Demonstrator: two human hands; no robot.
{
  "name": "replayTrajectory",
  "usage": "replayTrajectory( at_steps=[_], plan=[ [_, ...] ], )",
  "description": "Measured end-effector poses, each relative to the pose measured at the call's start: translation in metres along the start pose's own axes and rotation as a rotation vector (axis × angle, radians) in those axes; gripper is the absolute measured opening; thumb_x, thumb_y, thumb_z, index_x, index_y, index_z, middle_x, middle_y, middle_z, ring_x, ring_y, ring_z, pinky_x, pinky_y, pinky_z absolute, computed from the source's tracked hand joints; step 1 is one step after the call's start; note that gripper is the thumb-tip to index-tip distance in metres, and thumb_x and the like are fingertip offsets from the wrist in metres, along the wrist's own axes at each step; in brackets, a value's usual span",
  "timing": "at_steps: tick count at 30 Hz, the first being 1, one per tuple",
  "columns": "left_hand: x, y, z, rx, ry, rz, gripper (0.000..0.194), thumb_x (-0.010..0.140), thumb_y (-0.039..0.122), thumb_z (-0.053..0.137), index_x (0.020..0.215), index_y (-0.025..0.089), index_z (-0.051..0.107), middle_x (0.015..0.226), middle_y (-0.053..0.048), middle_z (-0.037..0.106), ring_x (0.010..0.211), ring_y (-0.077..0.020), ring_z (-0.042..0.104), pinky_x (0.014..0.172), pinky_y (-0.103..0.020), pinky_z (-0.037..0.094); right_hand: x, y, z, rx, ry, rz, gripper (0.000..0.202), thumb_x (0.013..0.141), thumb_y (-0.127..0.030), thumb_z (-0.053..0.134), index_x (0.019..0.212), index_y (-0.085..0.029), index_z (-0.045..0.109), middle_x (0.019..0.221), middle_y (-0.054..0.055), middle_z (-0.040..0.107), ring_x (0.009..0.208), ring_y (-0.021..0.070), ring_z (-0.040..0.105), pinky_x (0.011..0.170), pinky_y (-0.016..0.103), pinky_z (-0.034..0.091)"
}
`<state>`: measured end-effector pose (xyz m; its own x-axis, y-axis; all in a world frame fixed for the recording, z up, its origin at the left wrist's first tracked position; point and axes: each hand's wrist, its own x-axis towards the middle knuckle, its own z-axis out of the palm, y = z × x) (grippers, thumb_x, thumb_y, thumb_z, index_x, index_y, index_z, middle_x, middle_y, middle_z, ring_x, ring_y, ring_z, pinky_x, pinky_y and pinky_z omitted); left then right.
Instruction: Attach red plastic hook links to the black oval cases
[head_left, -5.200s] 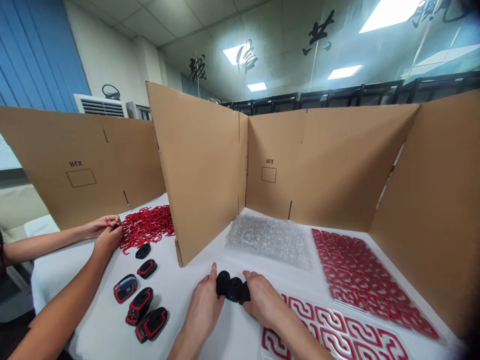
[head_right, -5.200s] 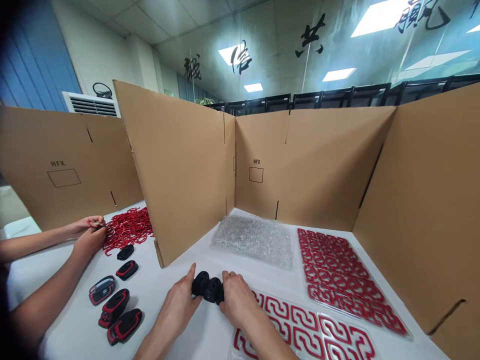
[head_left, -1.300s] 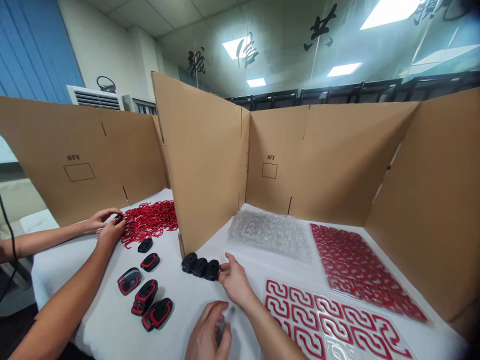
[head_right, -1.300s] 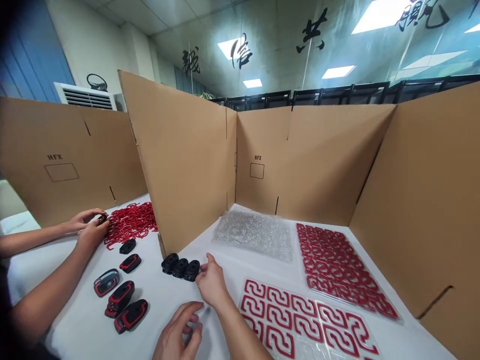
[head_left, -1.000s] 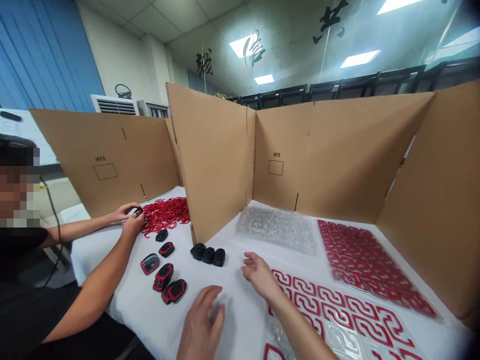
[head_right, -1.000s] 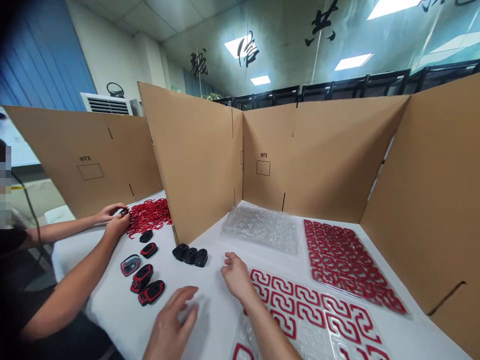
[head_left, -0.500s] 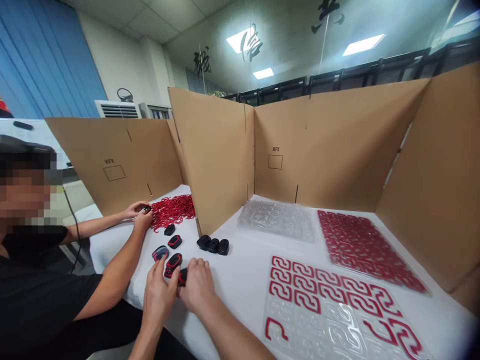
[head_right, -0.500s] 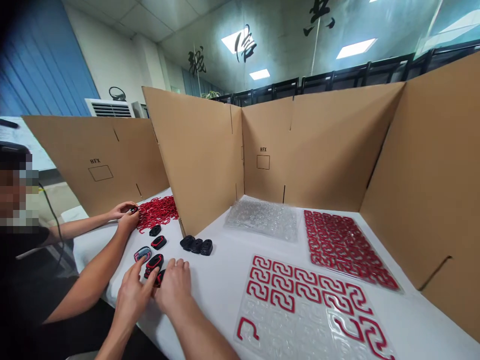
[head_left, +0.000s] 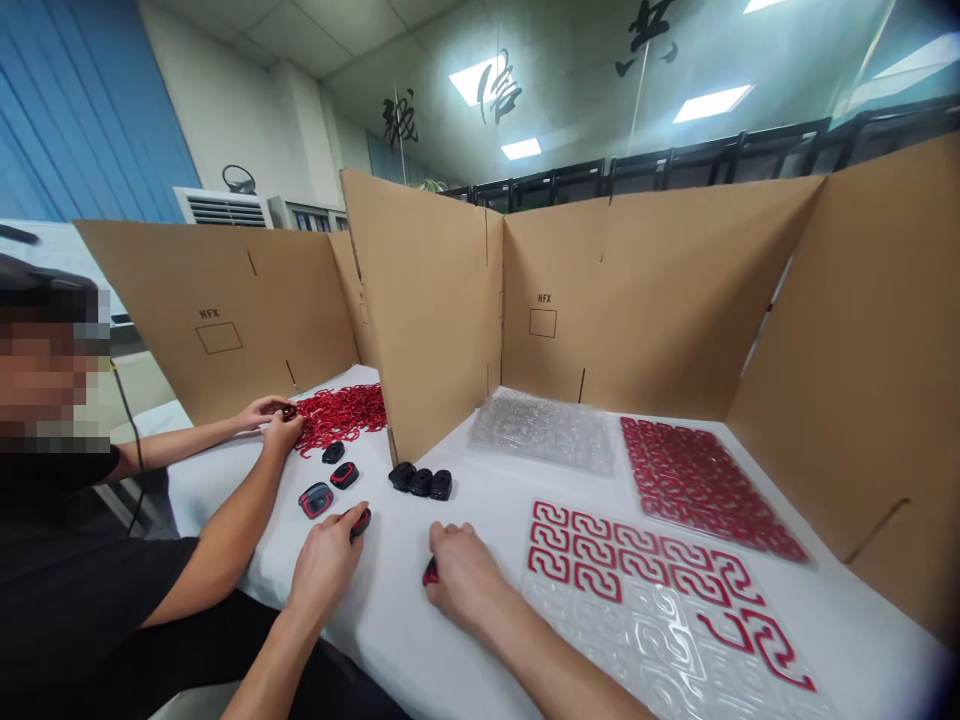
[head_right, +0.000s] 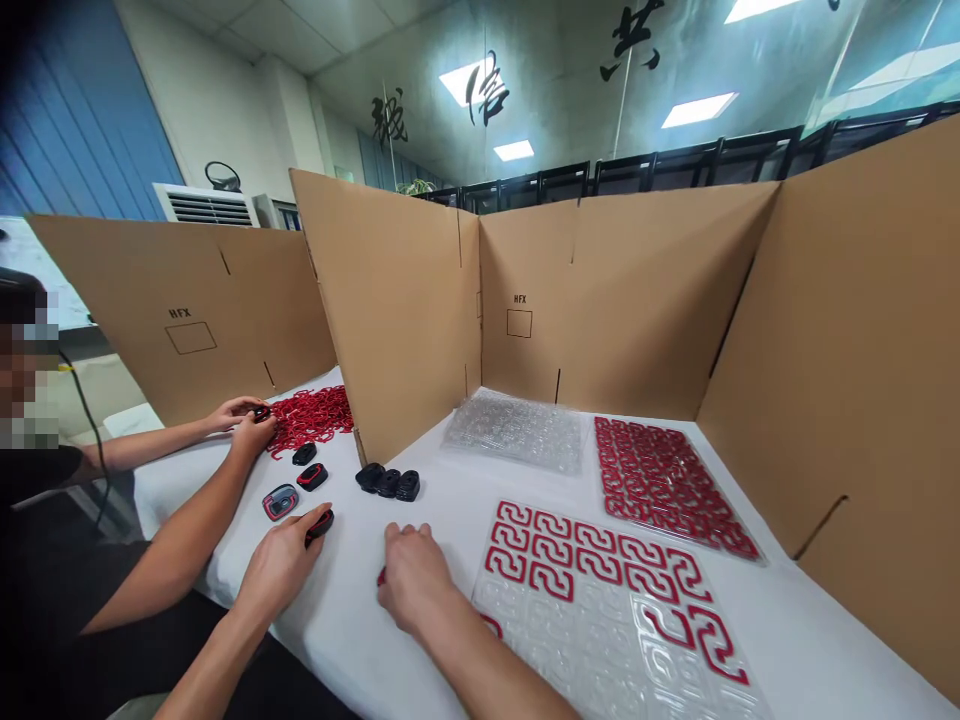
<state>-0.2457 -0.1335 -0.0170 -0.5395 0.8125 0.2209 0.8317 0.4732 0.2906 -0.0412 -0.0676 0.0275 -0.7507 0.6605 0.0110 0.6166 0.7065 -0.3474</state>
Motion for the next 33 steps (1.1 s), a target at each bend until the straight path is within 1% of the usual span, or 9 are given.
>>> replayTrajectory(
  at_steps=[5,9,13,17,20,24,27,29,33],
  plan=[
    [-0.046,0.053,0.02,-0.153,-0.025,0.165,0.052,0.083,0.012,0.046,0.132,0.024,0.058,0.114,-0.008,0.068,0.1,-0.0231,0.063,0.092,-0.034,0.047,-0.054,0.04,-0.021,0.027,-0.001,0.08,0.036,0.068,-0.016,0.064,0.103,-0.014,0.06,0.094,0.013,0.067,0.092,0.0282,0.06,0.073,0.031,0.041],
    [-0.078,0.096,0.034,-0.276,-0.018,0.284,0.055,0.08,0.01,0.048,0.132,0.027,0.058,0.115,-0.007,0.067,0.104,-0.0233,0.06,0.094,-0.037,0.047,-0.055,0.038,-0.011,0.054,-0.001,0.051,0.035,0.07,-0.014,0.061,0.105,-0.014,0.059,0.098,0.012,0.067,0.097,0.0273,0.058,0.08,0.031,0.04],
    [-0.089,0.106,0.033,-0.323,0.014,0.268,0.059,0.081,0.011,0.046,0.138,0.026,0.05,0.124,-0.008,0.062,0.11,-0.0245,0.057,0.098,-0.04,0.047,-0.046,0.038,-0.006,0.11,-0.019,-0.023,0.036,0.072,-0.014,0.06,0.108,-0.015,0.057,0.106,0.01,0.065,0.1,0.0245,0.057,0.084,0.029,0.04],
    [-0.09,0.096,0.018,-0.363,-0.114,0.302,0.075,0.072,0.009,0.055,0.143,0.03,0.043,0.146,-0.009,0.047,0.126,-0.0303,0.049,0.104,-0.045,0.042,-0.047,0.048,-0.014,0.194,-0.042,-0.051,0.045,0.071,-0.016,0.064,0.116,-0.018,0.058,0.11,0.009,0.065,0.104,0.0243,0.058,0.088,0.029,0.04],
    [-0.082,0.072,0.009,-0.544,-0.162,0.321,0.086,0.072,0.014,0.06,0.15,0.03,0.028,0.154,-0.008,0.035,0.134,-0.0296,0.042,0.107,-0.045,0.041,-0.047,0.048,-0.022,0.202,-0.044,-0.006,0.06,0.071,-0.02,0.069,0.129,-0.019,0.054,0.122,0.01,0.061,0.113,0.0266,0.055,0.096,0.031,0.039],
    [-0.061,0.028,0.015,-0.677,0.161,0.03,0.051,0.086,0.024,0.048,0.137,0.02,0.047,0.135,-0.01,0.056,0.117,-0.0236,0.058,0.095,-0.039,0.051,-0.025,0.022,-0.027,0.156,0.014,-0.045,0.042,0.081,-0.028,0.065,0.123,-0.022,0.061,0.122,0.008,0.062,0.116,0.025,0.055,0.1,0.03,0.037],
    [-0.042,0.003,0.025,-0.507,0.363,-0.069,0.038,0.09,0.028,0.045,0.123,0.016,0.057,0.119,-0.012,0.061,0.112,-0.0262,0.059,0.095,-0.043,0.05,0.017,-0.014,-0.018,-0.004,-0.023,-0.096,0.027,0.085,-0.024,0.06,0.11,-0.016,0.067,0.107,0.012,0.068,0.105,0.0266,0.063,0.092,0.032,0.044],
    [-0.026,-0.008,0.028,-0.338,0.443,-0.056,0.042,0.089,0.027,0.048,0.128,0.014,0.053,0.126,-0.016,0.055,0.12,-0.0299,0.052,0.101,-0.046,0.044,0.054,-0.04,-0.009,-0.05,-0.034,-0.122,0.021,0.083,-0.019,0.062,0.102,-0.011,0.069,0.101,0.016,0.068,0.097,0.029,0.066,0.084,0.035,0.048],
    [0.019,-0.033,0.02,-0.028,0.419,-0.14,0.061,0.086,0.026,0.052,0.141,0.007,0.035,0.146,-0.025,0.033,0.135,-0.0367,0.034,0.105,-0.049,0.036,0.135,-0.085,0.007,-0.114,0.007,-0.167,0.031,0.087,-0.023,0.064,0.114,-0.01,0.062,0.111,0.017,0.064,0.096,0.0264,0.066,0.084,0.039,0.052]
  ],
)
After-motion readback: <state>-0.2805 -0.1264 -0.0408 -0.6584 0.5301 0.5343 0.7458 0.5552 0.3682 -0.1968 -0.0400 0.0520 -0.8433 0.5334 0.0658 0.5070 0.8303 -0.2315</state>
